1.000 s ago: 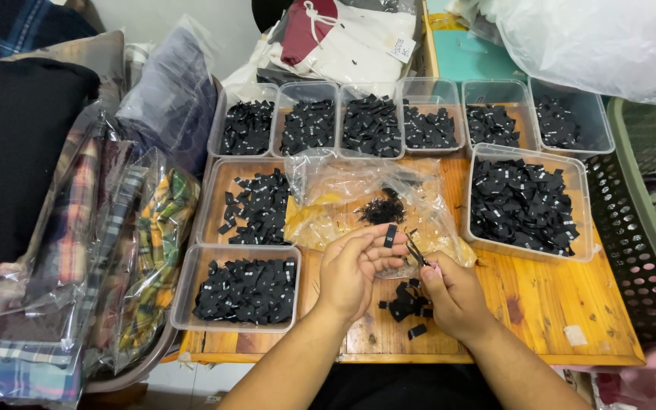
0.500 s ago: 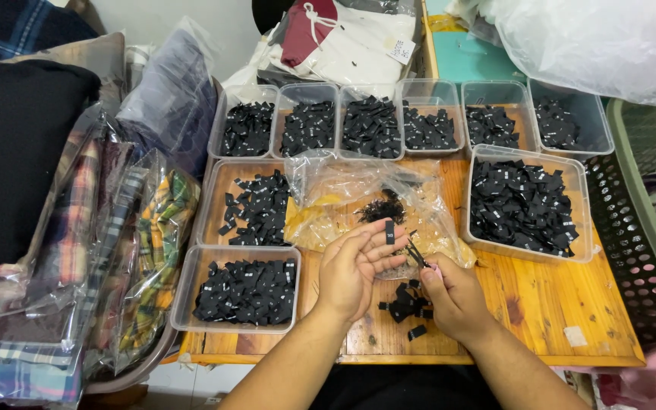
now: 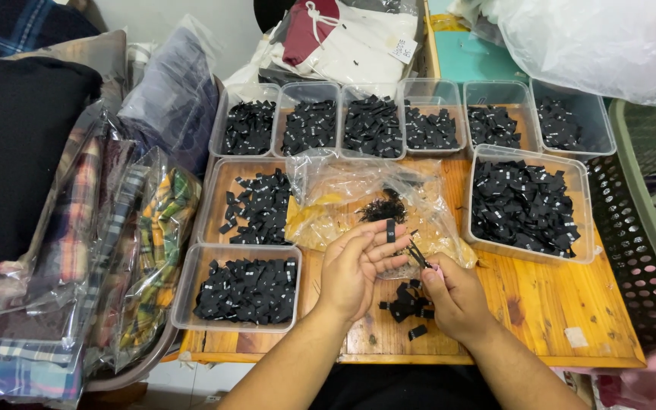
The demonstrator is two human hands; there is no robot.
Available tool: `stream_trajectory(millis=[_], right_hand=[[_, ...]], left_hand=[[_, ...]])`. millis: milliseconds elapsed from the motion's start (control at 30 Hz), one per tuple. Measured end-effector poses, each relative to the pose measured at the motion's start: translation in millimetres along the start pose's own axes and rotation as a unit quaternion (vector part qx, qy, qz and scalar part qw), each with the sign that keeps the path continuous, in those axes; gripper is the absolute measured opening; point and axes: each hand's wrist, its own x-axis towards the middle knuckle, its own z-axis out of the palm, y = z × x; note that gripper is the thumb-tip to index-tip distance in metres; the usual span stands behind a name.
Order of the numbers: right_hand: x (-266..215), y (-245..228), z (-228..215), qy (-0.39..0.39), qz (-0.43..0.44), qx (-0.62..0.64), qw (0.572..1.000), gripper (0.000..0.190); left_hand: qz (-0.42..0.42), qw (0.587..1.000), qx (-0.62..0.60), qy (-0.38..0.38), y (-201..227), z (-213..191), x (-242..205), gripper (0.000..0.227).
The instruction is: Assembling small black plastic clips using a handheld tool at a workstation.
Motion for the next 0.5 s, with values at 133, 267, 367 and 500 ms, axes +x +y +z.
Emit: stream_trajectory(millis=[133,267,367,500], right_hand=[[0.8,-0.2,-0.1,0.003,-0.011,0.0,1.0,0.028],[0.8,-1.7,0.1,0.005,-0.013,-0.001,1.0,0.029],[0.9,-2.1,0.3,0.009,-0.016,0.002,1.0,0.029],[0.5,-2.3,0.2,0.007,-0.012,-0.003,1.0,0.03]], left_hand=[[0.006,1.0,-0.004,0.0,-0.7,-0.3,0.2,0.034],[0.002,1.0,-0.008,0.005,-0.7,-0.3,0.3,0.033],[0.003,1.0,-0.006,0.002,-1.1,-0.9,0.6,0.033],[-0.003,1.0,0.016,0.002,0.6,0.8,0.2,0.025]])
